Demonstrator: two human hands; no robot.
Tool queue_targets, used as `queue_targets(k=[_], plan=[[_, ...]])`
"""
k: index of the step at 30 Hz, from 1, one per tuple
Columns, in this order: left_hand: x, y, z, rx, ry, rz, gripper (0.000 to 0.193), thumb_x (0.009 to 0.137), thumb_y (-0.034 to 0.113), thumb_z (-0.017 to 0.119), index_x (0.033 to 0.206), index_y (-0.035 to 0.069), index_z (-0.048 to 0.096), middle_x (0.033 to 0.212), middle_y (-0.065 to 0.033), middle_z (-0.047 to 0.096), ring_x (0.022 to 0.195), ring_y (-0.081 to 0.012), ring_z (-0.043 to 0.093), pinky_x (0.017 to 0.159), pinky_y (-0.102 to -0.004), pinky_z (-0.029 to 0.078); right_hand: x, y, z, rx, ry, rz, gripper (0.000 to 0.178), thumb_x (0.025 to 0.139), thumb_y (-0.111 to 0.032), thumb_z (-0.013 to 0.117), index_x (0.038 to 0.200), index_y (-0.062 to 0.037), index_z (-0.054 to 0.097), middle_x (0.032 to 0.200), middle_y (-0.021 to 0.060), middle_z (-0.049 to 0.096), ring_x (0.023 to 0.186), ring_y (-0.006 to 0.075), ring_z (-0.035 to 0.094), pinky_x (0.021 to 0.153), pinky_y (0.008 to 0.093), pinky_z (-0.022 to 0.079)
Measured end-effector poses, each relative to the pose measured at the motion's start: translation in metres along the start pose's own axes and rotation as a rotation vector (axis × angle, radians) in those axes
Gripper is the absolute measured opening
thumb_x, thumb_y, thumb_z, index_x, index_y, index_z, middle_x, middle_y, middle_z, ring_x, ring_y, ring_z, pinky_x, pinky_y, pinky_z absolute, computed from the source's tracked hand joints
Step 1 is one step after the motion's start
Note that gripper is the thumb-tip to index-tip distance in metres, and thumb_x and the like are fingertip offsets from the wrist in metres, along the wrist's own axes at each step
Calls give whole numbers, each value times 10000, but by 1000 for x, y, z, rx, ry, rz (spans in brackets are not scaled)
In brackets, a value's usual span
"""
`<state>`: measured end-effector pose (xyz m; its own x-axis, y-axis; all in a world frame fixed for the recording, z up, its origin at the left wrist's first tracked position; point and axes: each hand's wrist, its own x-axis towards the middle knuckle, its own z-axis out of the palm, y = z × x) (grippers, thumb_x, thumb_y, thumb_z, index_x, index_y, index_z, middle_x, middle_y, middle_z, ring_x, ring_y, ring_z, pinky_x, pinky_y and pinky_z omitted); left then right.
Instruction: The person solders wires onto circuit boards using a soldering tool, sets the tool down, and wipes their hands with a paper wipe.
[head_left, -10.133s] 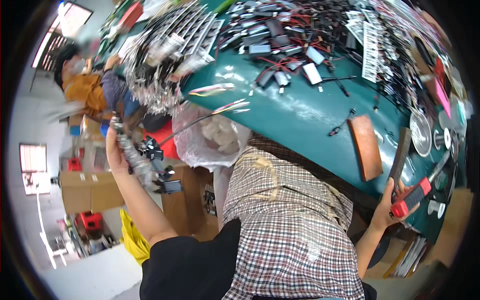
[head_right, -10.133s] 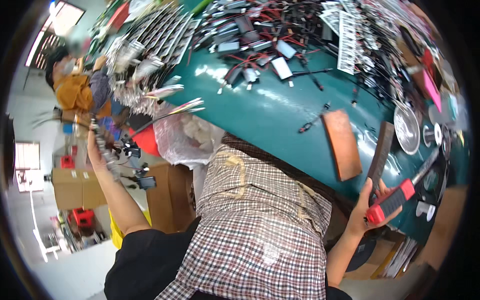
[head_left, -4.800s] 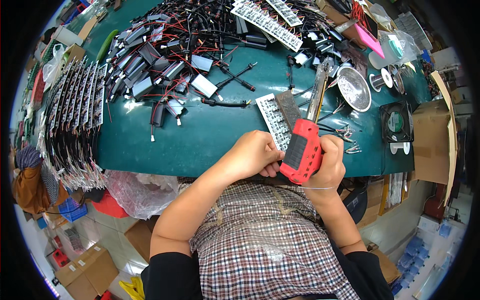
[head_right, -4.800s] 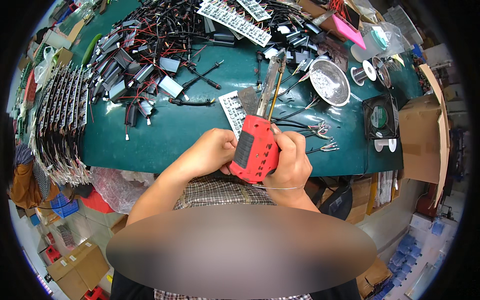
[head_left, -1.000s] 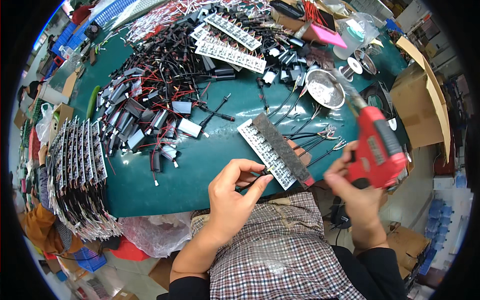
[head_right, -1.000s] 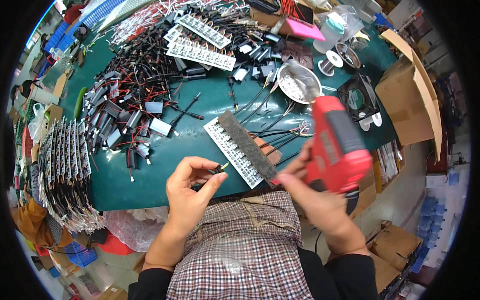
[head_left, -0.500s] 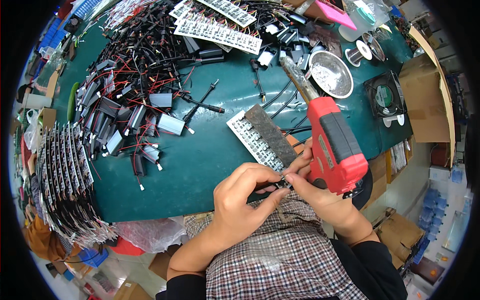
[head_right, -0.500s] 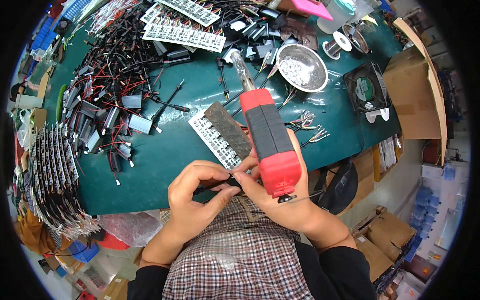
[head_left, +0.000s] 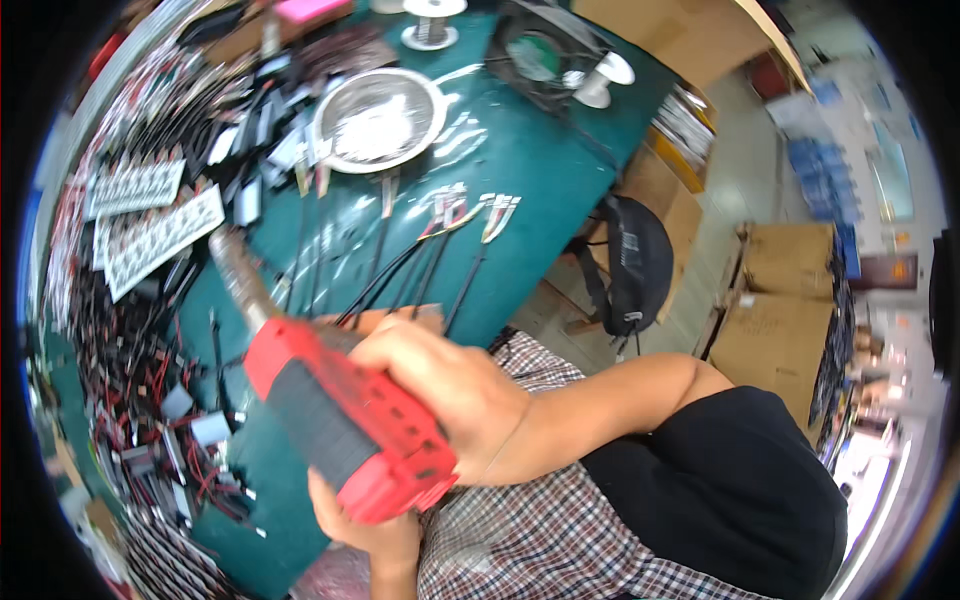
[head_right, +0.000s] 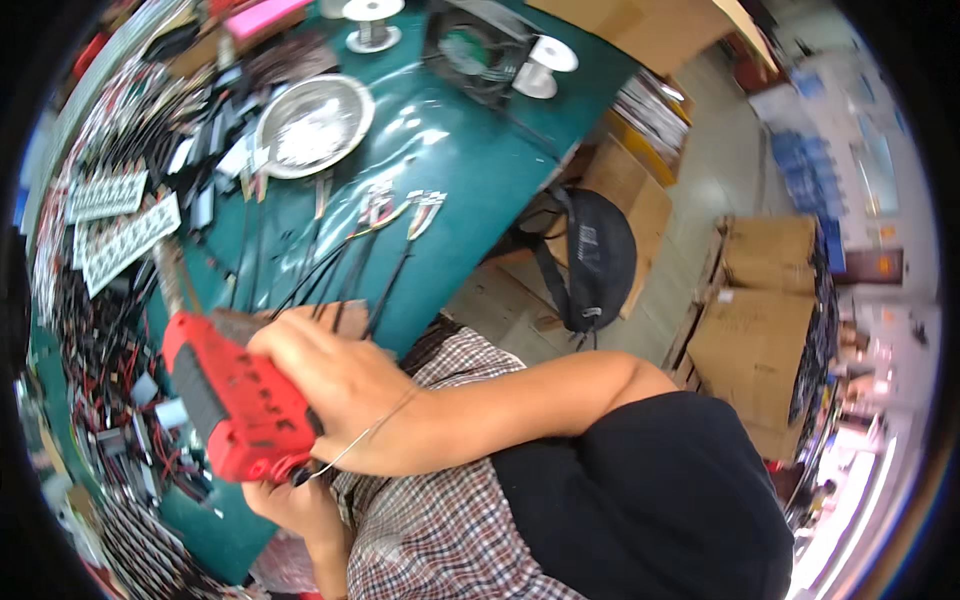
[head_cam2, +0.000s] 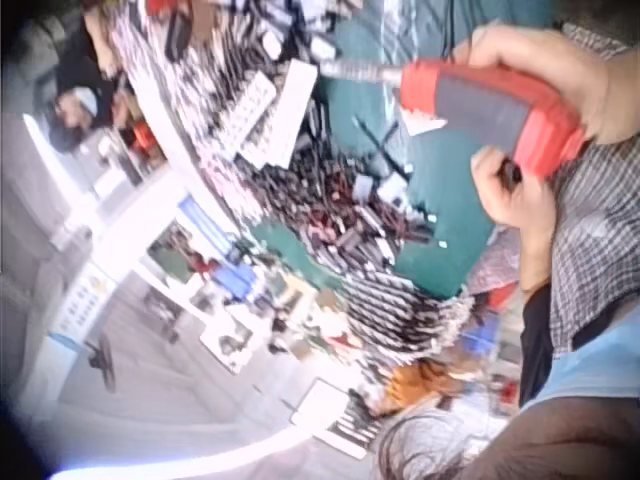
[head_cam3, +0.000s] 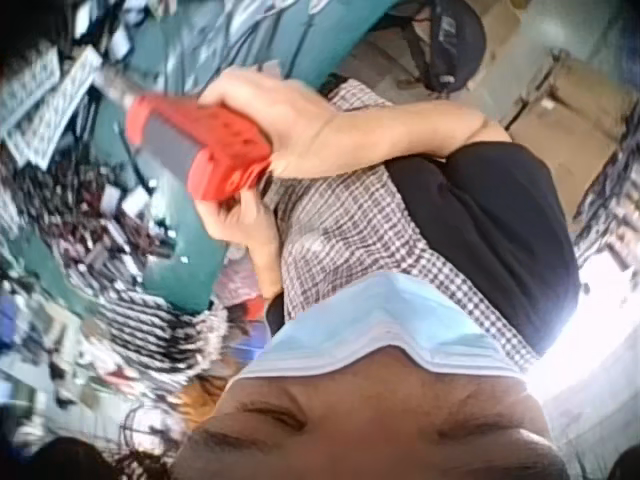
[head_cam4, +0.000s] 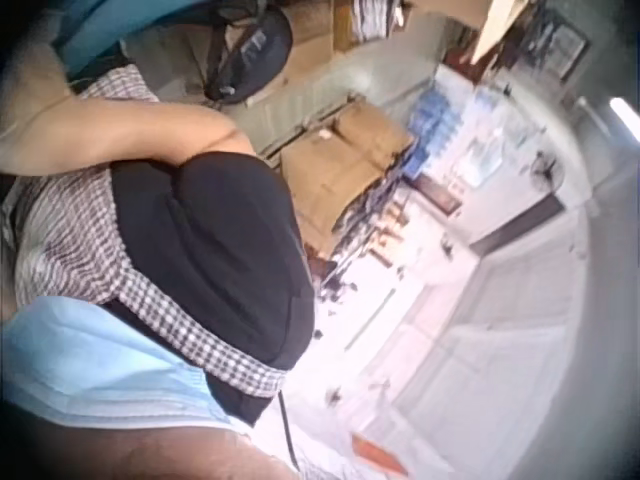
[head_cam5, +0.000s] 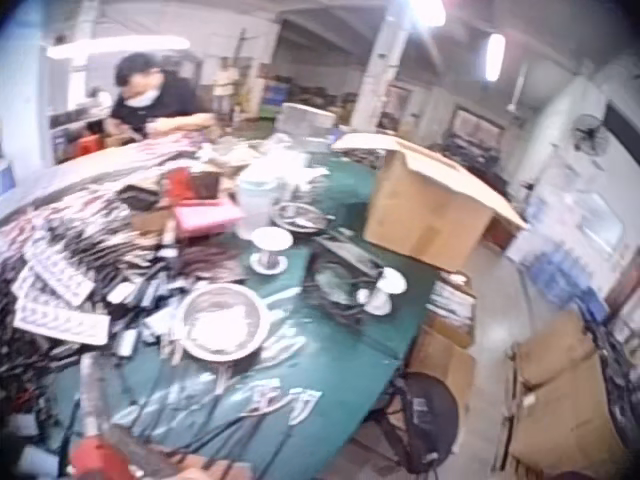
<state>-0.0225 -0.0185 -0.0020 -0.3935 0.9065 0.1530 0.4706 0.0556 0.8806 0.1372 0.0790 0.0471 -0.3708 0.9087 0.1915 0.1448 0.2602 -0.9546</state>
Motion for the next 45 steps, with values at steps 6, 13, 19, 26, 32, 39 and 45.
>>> queue_targets(k=[6, 13, 19, 26, 32, 39, 45], plan=[[3, 28, 19, -290, -60, -64, 379, 861, -4, 629, 1226, -92, 576, 1146, -144, 670, 936, -197, 663, 833, -324, 540, -16, -2, 0, 168, 202, -68, 481, 810, -104, 750, 1198, -29, 476, 1080, 165, 539, 995, 381, 593, 825, 435, 498], [4, 39, 30, -511, -108, -118, 439, 873, 17, 636, 1288, -79, 529, 1203, -161, 648, 986, -224, 664, 860, -345, 545, -24, 6, 4, 380, 298, -19, 481, 829, -136, 764, 1201, -33, 476, 1075, 148, 543, 1003, 352, 590, 850, 409, 478], [4, 45, 33, -687, -129, -182, 492, 882, 35, 641, 1339, -68, 491, 1250, -176, 629, 1028, -246, 665, 883, -362, 550, -28, 7, -3, 385, 300, 3, 525, 808, -137, 771, 1226, -31, 472, 1099, 149, 529, 1069, 351, 555, 917, 430, 437], [7, 35, 21, -266, -230, 24, 696, 779, 162, 772, 1381, -3, 463, 1287, -168, 568, 1038, -273, 625, 927, -430, 520, -34, 9, -6, 322, 204, -67, 719, 824, -319, 768, 1373, -42, 395, 1197, 166, 491, 1153, 364, 460, 1037, 493, 296], [7, 60, 17, -216, -320, -142, 694, 722, 122, 874, 1307, -49, 542, 1169, -165, 644, 1015, -256, 651, 893, -388, 550, -36, 3, -7, 240, 177, -71, 826, 848, -480, 748, 1422, -32, 359, 1276, 171, 466, 1217, 366, 418, 1072, 527, 272], [22, 29, 2, -315, -272, 51, 674, 907, 430, 754, 1316, -62, 542, 1090, -121, 655, 892, -158, 599, 766, -261, 476, -74, -5, -57, 119, -227, 9, 631, 900, -271, 757, 1375, 38, 478, 1252, 213, 587, 1113, 331, 609, 930, 390, 521], [27, 34, -11, -346, -89, 88, 618, 944, 399, 717, 1329, -50, 538, 1107, -105, 628, 972, -157, 584, 808, -227, 448, -100, 38, -227, 114, 464, 392, 243, 994, -236, 616, 1064, -16, 692, 941, 93, 734, 855, 187, 715, 780, 333, 558]])
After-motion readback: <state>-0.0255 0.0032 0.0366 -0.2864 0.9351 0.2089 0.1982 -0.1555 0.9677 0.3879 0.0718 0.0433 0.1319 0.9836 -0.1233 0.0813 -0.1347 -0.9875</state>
